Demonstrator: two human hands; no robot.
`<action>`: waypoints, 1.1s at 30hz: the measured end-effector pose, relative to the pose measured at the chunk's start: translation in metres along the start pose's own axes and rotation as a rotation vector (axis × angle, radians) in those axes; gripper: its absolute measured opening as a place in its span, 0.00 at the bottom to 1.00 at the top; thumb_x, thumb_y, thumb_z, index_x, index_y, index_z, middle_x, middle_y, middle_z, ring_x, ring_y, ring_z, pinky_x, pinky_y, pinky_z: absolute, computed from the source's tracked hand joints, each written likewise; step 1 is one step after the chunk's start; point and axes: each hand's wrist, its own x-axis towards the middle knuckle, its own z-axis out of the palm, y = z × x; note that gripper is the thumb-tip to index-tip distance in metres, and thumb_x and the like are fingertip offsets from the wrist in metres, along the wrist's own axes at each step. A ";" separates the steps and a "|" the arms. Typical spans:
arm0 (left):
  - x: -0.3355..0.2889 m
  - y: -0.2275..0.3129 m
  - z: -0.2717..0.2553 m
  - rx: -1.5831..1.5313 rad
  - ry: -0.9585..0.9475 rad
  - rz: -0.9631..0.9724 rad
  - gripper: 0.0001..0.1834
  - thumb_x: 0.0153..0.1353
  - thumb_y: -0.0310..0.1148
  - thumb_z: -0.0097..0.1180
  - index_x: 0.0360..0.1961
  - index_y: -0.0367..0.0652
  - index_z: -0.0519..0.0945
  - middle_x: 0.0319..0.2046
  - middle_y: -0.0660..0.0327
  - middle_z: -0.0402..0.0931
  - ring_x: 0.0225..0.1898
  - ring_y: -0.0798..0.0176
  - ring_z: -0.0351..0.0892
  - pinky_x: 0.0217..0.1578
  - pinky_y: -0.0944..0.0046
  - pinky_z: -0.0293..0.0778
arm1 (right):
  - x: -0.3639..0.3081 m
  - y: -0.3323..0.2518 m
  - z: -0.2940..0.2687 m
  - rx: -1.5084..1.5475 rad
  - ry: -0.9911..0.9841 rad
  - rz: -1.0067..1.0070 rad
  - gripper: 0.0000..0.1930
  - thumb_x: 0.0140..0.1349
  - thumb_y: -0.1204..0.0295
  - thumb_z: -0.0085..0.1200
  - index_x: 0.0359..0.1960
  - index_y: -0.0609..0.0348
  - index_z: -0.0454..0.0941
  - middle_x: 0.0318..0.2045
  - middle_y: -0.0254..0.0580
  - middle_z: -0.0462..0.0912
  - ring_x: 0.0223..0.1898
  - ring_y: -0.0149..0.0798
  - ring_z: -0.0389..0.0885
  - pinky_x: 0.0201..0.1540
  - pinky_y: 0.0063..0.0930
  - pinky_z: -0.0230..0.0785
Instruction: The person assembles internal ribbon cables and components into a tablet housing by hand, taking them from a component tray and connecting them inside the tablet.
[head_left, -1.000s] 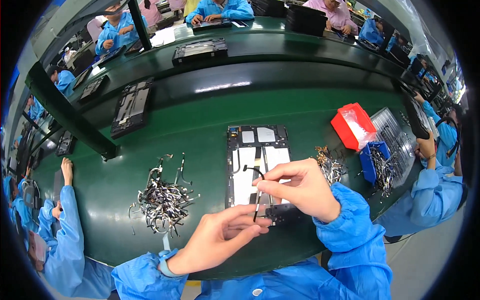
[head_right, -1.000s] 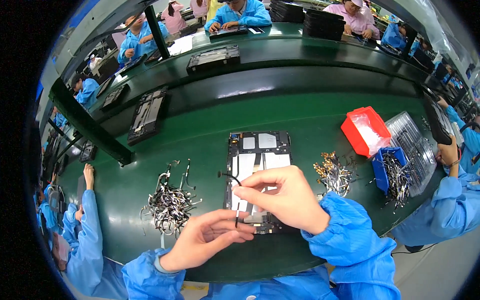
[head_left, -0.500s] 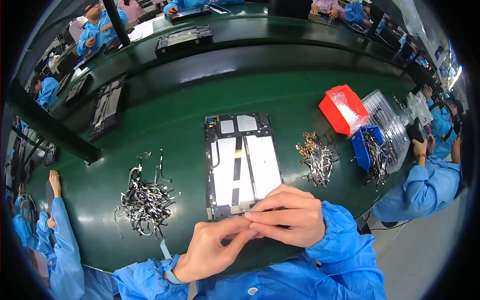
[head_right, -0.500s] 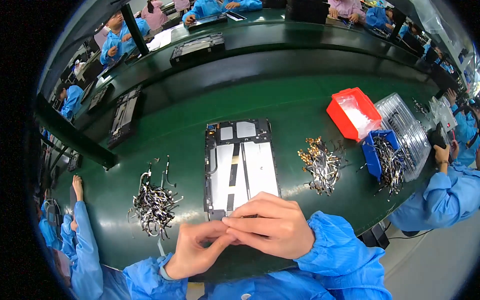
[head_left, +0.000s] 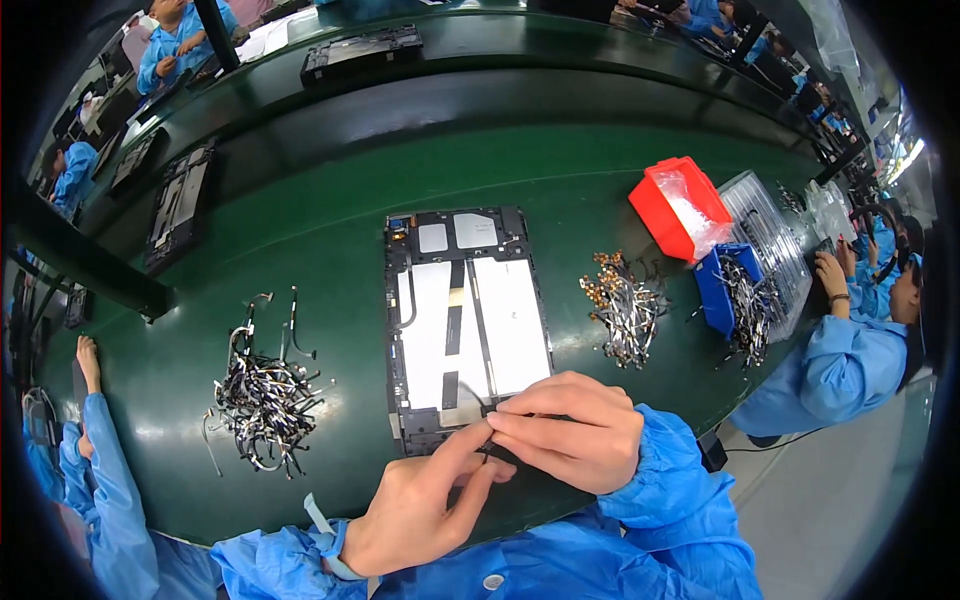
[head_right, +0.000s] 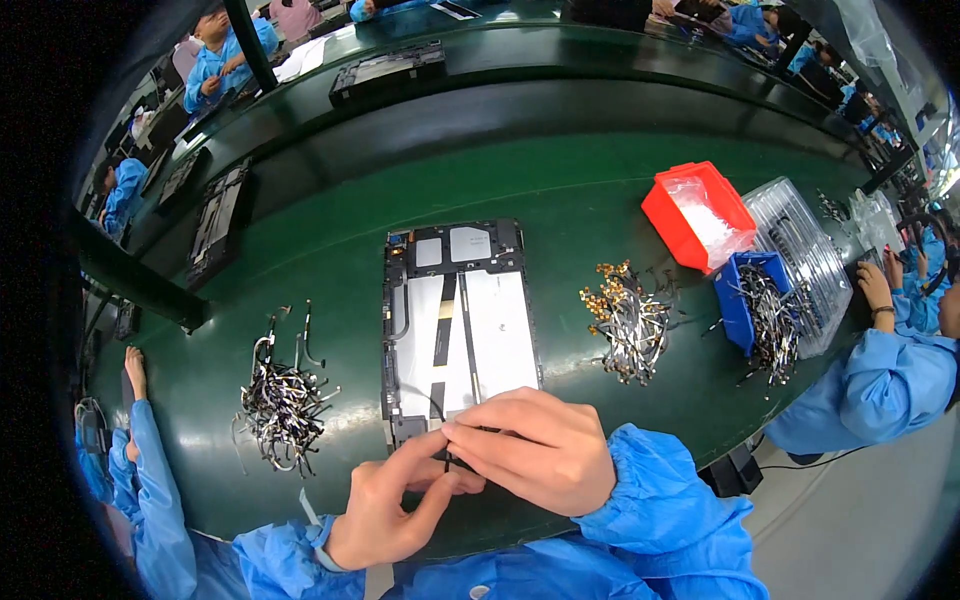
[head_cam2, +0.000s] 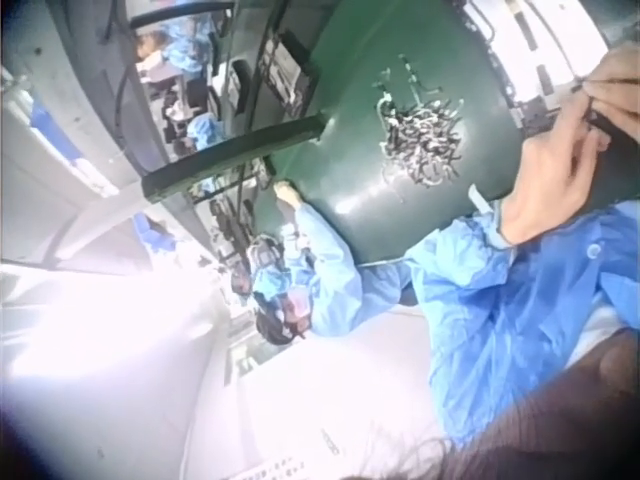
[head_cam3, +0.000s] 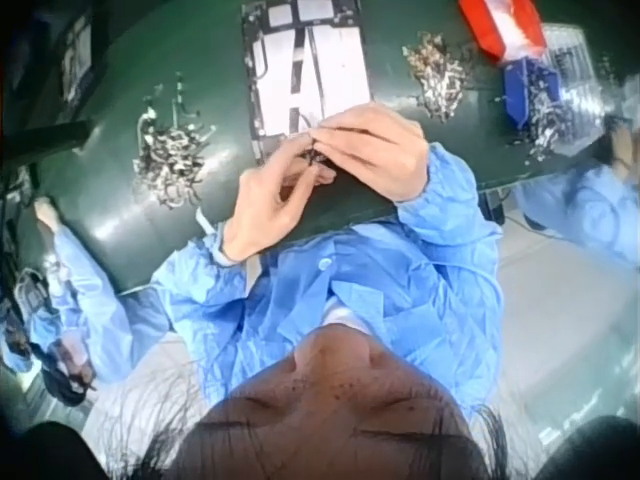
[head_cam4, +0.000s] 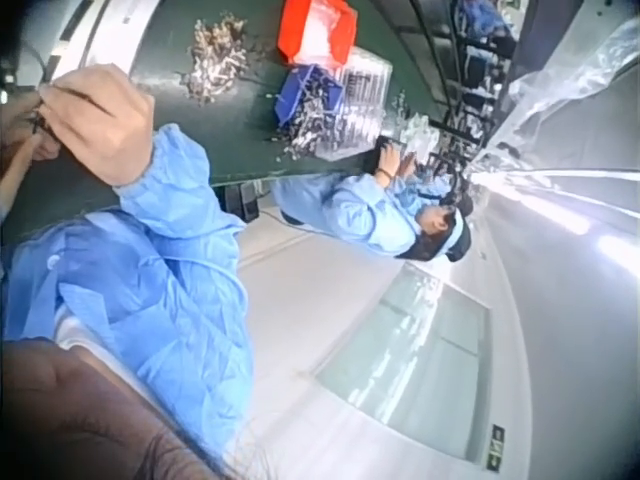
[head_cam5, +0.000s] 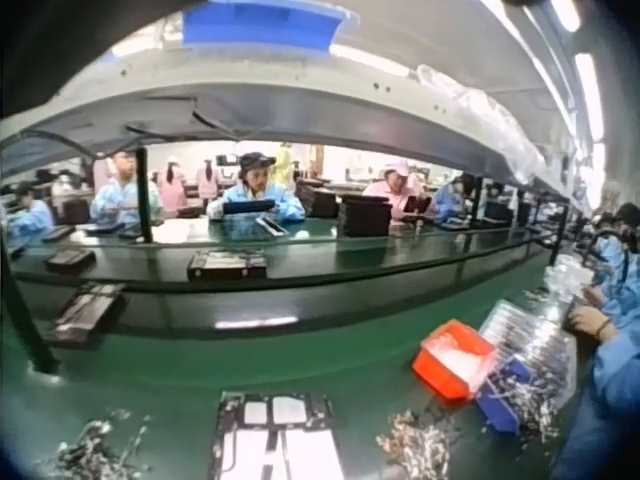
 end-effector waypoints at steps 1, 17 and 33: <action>0.001 -0.003 0.002 0.093 0.046 0.097 0.20 0.60 0.22 0.53 0.55 0.35 0.70 0.28 0.55 0.83 0.27 0.55 0.85 0.29 0.64 0.80 | 0.000 0.002 0.000 0.033 0.004 -0.012 0.14 0.46 0.82 0.65 0.37 0.64 0.82 0.34 0.42 0.83 0.30 0.41 0.83 0.29 0.27 0.78; 0.006 -0.027 -0.026 0.221 0.112 -0.128 0.07 0.58 0.23 0.54 0.38 0.38 0.79 0.31 0.67 0.85 0.47 0.56 0.78 0.66 0.32 0.35 | 0.019 0.186 -0.176 -0.752 0.238 0.774 0.06 0.50 0.74 0.61 0.23 0.65 0.83 0.21 0.53 0.83 0.24 0.45 0.84 0.32 0.33 0.77; -0.001 -0.015 -0.032 0.233 0.069 -0.063 0.12 0.58 0.27 0.56 0.44 0.40 0.78 0.30 0.69 0.85 0.41 0.64 0.79 0.62 0.51 0.54 | 0.041 0.035 -0.048 -0.403 -0.129 0.159 0.14 0.54 0.81 0.56 0.44 0.61 0.81 0.39 0.46 0.83 0.39 0.46 0.82 0.41 0.33 0.76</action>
